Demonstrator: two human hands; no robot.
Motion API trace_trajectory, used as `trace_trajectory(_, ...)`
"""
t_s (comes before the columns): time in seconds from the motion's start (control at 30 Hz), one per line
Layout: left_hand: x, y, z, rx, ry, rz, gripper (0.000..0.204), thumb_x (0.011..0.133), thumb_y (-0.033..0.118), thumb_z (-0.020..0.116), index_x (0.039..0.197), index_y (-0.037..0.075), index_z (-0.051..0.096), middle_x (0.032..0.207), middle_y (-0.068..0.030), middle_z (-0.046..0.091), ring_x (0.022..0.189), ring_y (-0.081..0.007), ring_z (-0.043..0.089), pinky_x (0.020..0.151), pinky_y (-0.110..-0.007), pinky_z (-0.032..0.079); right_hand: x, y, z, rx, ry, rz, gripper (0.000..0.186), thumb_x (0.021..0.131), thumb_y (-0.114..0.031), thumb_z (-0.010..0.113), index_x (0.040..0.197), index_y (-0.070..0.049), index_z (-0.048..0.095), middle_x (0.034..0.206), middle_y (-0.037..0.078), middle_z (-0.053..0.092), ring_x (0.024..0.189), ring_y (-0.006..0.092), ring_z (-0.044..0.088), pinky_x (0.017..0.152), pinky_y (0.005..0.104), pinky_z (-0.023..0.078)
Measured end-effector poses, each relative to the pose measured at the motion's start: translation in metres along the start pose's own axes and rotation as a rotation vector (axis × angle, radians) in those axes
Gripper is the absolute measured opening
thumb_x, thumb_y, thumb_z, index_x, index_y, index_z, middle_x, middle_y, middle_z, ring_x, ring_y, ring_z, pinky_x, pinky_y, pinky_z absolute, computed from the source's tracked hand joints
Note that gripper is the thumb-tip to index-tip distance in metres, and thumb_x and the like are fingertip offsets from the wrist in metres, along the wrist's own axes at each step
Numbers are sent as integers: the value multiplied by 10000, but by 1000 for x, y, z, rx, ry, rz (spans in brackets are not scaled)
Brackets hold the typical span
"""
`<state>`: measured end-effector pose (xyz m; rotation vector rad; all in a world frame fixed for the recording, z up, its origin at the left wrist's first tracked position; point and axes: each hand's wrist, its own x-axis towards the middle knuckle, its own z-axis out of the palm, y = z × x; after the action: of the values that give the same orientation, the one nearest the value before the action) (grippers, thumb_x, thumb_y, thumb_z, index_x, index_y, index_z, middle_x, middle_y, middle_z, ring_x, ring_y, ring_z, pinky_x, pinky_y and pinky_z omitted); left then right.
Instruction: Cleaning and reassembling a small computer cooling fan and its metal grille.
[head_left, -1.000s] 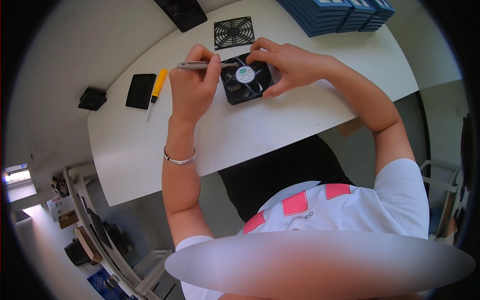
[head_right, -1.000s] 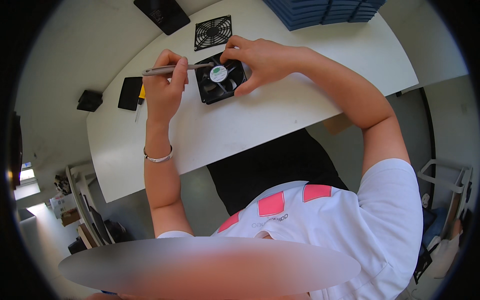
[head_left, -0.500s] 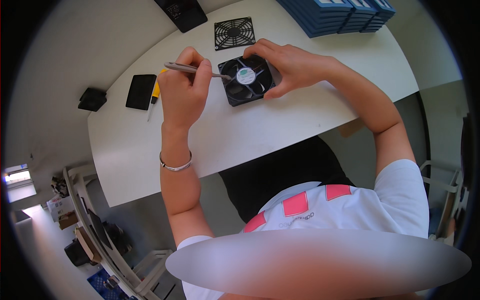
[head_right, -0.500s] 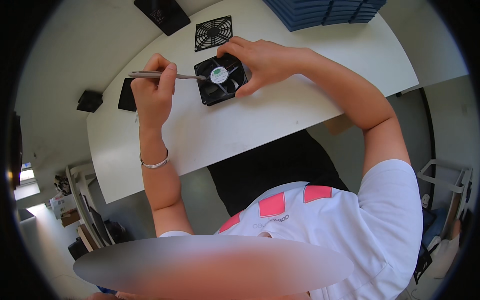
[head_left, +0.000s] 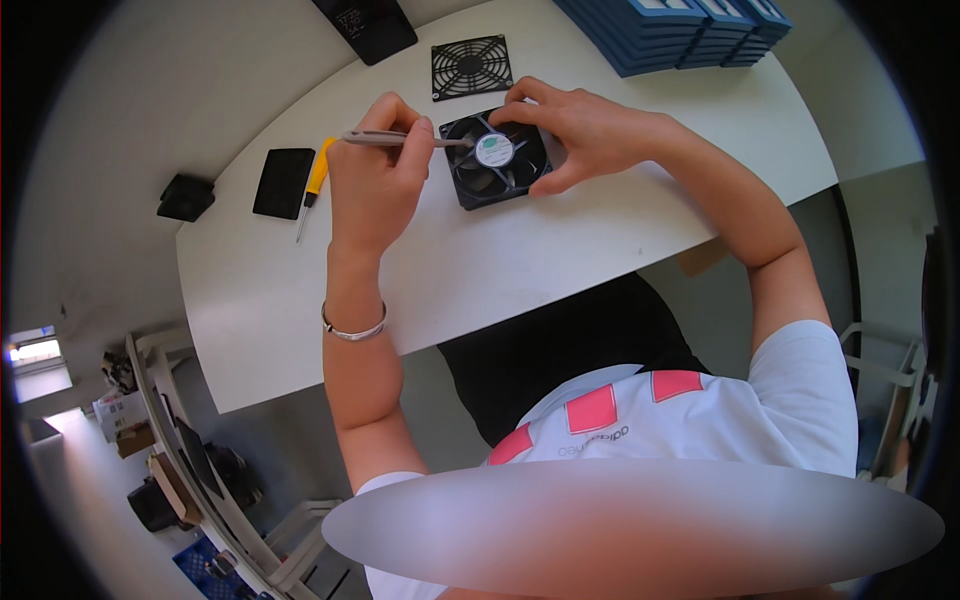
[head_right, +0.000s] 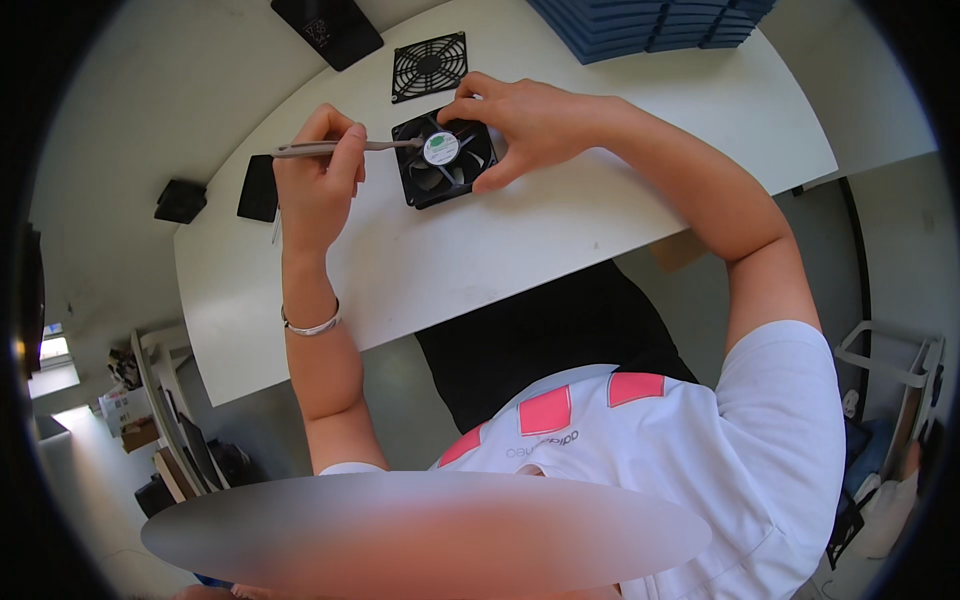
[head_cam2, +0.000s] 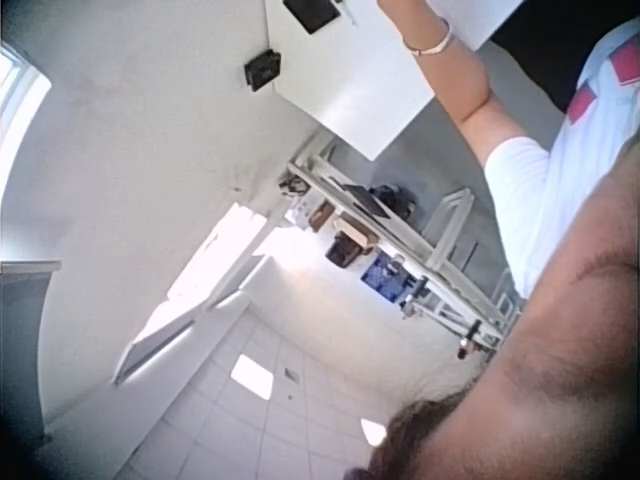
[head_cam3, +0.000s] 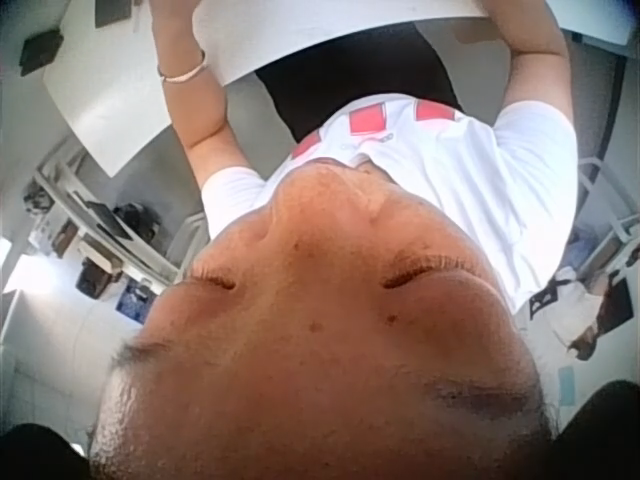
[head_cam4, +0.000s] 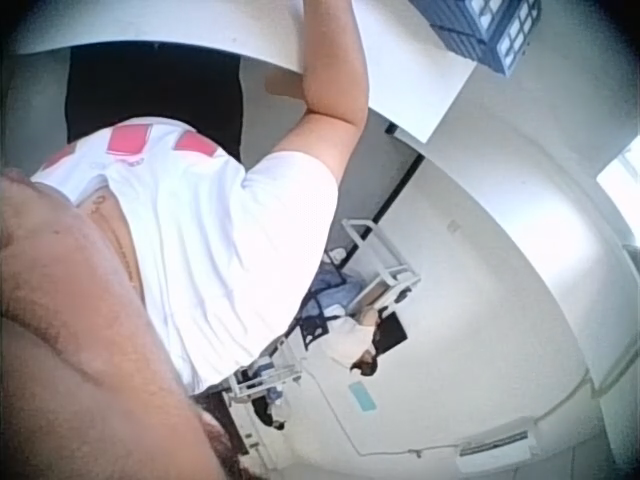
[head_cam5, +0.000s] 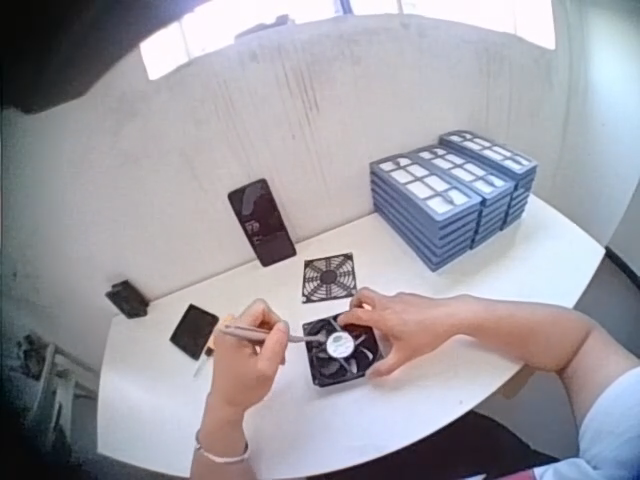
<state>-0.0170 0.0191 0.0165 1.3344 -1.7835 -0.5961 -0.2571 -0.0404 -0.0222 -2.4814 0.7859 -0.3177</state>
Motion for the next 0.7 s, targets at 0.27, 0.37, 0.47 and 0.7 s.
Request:
trace_trajectory(0.27,1,-1,7,19,40,27,180,905,116,576,753,30,534,522,-2,521,441,-45,448,430,-205,320,-1,1,0,-3,-11,26,784,645,-329,778,1318,-70,469,1248,141,440,829,287,615,754,361,502)
trace_trajectory(0.37,-1,2,0,33,8,2,179,905,119,575,755,29,540,522,-5,525,442,-48,458,434,-205,335,1,-4,-3,6,-29,30,784,643,-328,779,1316,-74,466,1245,144,440,857,293,614,761,364,502)
trace_trajectory(0.47,1,-1,3,-4,21,-44,185,906,127,576,753,29,544,526,-9,532,443,-51,467,439,-205,347,0,0,0,-9,-29,30,789,645,-326,778,1320,-80,452,1244,145,440,888,300,614,769,368,503)
trace_trajectory(0.7,0,2,7,48,52,-21,197,907,139,579,748,28,542,531,-16,539,458,-53,486,444,-206,348,1,-2,-1,15,-23,39,808,643,-317,781,1333,-91,427,1243,140,436,897,304,617,781,373,505)
